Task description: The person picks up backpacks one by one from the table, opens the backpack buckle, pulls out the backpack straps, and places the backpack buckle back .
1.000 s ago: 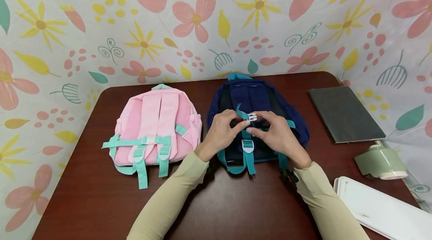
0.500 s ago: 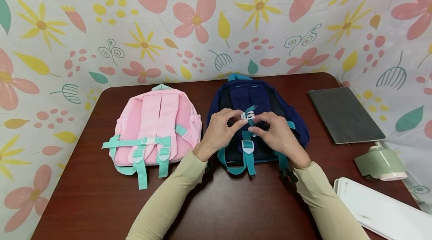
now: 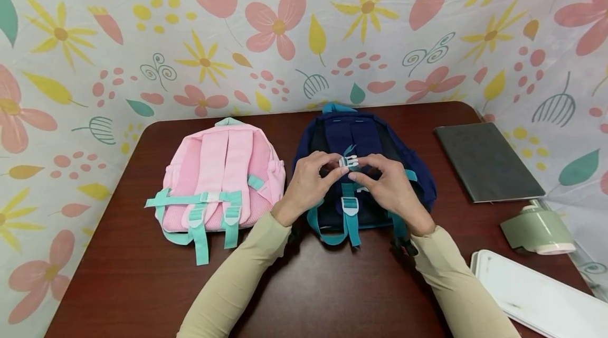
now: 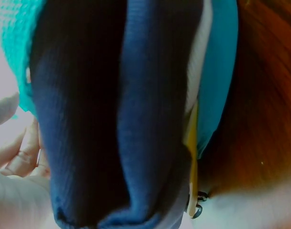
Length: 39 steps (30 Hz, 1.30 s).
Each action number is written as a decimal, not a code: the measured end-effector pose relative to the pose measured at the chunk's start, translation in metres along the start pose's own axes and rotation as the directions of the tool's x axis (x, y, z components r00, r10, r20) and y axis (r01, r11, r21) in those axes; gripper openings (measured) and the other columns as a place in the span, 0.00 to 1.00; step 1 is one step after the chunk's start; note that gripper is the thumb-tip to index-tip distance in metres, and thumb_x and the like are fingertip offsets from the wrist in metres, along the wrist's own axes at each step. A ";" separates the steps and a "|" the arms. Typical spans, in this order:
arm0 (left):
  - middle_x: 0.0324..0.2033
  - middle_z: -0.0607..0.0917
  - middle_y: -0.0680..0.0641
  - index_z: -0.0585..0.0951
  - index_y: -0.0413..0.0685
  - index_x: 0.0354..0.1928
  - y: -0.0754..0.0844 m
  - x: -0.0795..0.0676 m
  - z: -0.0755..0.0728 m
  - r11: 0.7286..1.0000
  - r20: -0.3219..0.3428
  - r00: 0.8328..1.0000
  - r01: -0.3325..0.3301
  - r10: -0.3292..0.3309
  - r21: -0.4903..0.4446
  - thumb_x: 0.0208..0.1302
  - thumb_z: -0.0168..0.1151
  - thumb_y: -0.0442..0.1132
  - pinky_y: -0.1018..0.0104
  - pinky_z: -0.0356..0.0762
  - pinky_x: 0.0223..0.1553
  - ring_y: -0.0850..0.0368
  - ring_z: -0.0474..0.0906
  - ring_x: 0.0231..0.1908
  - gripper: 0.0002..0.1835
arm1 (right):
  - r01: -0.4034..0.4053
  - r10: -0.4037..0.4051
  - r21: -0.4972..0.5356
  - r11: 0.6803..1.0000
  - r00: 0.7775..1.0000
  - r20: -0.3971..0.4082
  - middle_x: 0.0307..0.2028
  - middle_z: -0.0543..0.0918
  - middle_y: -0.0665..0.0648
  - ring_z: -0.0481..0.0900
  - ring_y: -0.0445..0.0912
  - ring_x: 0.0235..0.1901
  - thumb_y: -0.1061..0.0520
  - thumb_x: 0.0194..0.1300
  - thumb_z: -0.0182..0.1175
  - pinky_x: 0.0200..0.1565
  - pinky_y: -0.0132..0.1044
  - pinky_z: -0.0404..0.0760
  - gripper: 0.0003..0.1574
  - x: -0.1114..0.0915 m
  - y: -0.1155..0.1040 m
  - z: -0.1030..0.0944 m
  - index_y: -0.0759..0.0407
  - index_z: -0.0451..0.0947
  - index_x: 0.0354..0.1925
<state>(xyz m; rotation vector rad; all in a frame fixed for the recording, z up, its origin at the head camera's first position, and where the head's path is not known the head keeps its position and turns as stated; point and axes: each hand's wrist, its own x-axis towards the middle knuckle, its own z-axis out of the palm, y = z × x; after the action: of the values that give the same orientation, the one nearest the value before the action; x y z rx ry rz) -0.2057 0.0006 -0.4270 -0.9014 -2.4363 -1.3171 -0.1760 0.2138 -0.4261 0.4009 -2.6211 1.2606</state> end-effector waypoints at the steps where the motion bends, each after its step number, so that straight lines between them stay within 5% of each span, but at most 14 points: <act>1: 0.40 0.91 0.41 0.89 0.37 0.54 0.000 0.000 0.000 1.000 -0.002 1.000 0.002 -0.002 -0.001 0.74 0.72 0.39 0.57 0.90 0.49 0.48 0.89 0.44 0.14 | -0.001 0.001 -0.009 1.000 1.000 0.008 0.45 0.90 0.64 0.80 0.53 0.41 0.61 0.71 0.74 0.39 0.33 0.74 0.15 0.000 0.000 0.000 0.65 0.89 0.54; 8: 0.40 0.91 0.41 0.89 0.38 0.54 0.001 0.001 -0.001 1.000 -0.017 1.000 0.006 -0.006 -0.020 0.73 0.72 0.39 0.55 0.90 0.48 0.48 0.89 0.43 0.14 | 0.008 -0.004 -0.050 0.999 0.996 0.084 0.52 0.91 0.66 0.87 0.61 0.51 0.60 0.71 0.74 0.50 0.53 0.85 0.20 0.000 0.002 -0.003 0.65 0.88 0.58; 14: 0.40 0.91 0.40 0.89 0.38 0.54 0.000 0.001 -0.001 1.000 -0.017 1.000 0.005 -0.005 -0.020 0.73 0.73 0.39 0.55 0.90 0.48 0.48 0.88 0.42 0.14 | -0.024 0.026 -0.021 0.999 0.996 0.082 0.55 0.90 0.65 0.87 0.59 0.48 0.57 0.71 0.75 0.42 0.38 0.83 0.27 0.002 0.000 0.000 0.64 0.84 0.64; 18: 0.40 0.91 0.41 0.90 0.38 0.55 0.001 0.001 -0.002 1.000 -0.013 1.000 0.005 -0.006 -0.016 0.74 0.72 0.39 0.57 0.89 0.48 0.49 0.88 0.43 0.14 | 0.000 -0.001 0.017 1.000 1.000 0.030 0.50 0.91 0.64 0.84 0.54 0.43 0.59 0.72 0.73 0.39 0.32 0.79 0.20 0.004 0.000 0.005 0.64 0.87 0.59; 24: 0.39 0.91 0.41 0.89 0.38 0.54 0.000 0.002 -0.004 1.000 -0.025 1.000 0.000 -0.001 -0.011 0.74 0.72 0.39 0.54 0.90 0.47 0.48 0.89 0.42 0.14 | 0.036 -0.036 -0.001 0.999 0.999 -0.026 0.42 0.90 0.63 0.81 0.51 0.39 0.62 0.71 0.73 0.40 0.33 0.76 0.17 0.004 0.001 0.006 0.66 0.89 0.55; 39: 0.39 0.91 0.41 0.90 0.38 0.54 -0.008 -0.004 -0.011 0.999 -0.025 0.999 0.028 -0.028 0.032 0.75 0.71 0.39 0.55 0.89 0.47 0.47 0.88 0.42 0.13 | 0.007 0.007 -0.138 0.990 0.995 0.096 0.42 0.90 0.63 0.80 0.52 0.36 0.58 0.71 0.74 0.36 0.38 0.73 0.19 0.008 -0.001 0.003 0.63 0.90 0.57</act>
<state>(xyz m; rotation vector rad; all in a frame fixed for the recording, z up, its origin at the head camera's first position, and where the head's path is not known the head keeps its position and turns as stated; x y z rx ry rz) -0.2087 -0.0135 -0.4279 -0.8415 -2.4532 -1.2862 -0.1831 0.2092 -0.4250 0.4479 -2.7679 1.0765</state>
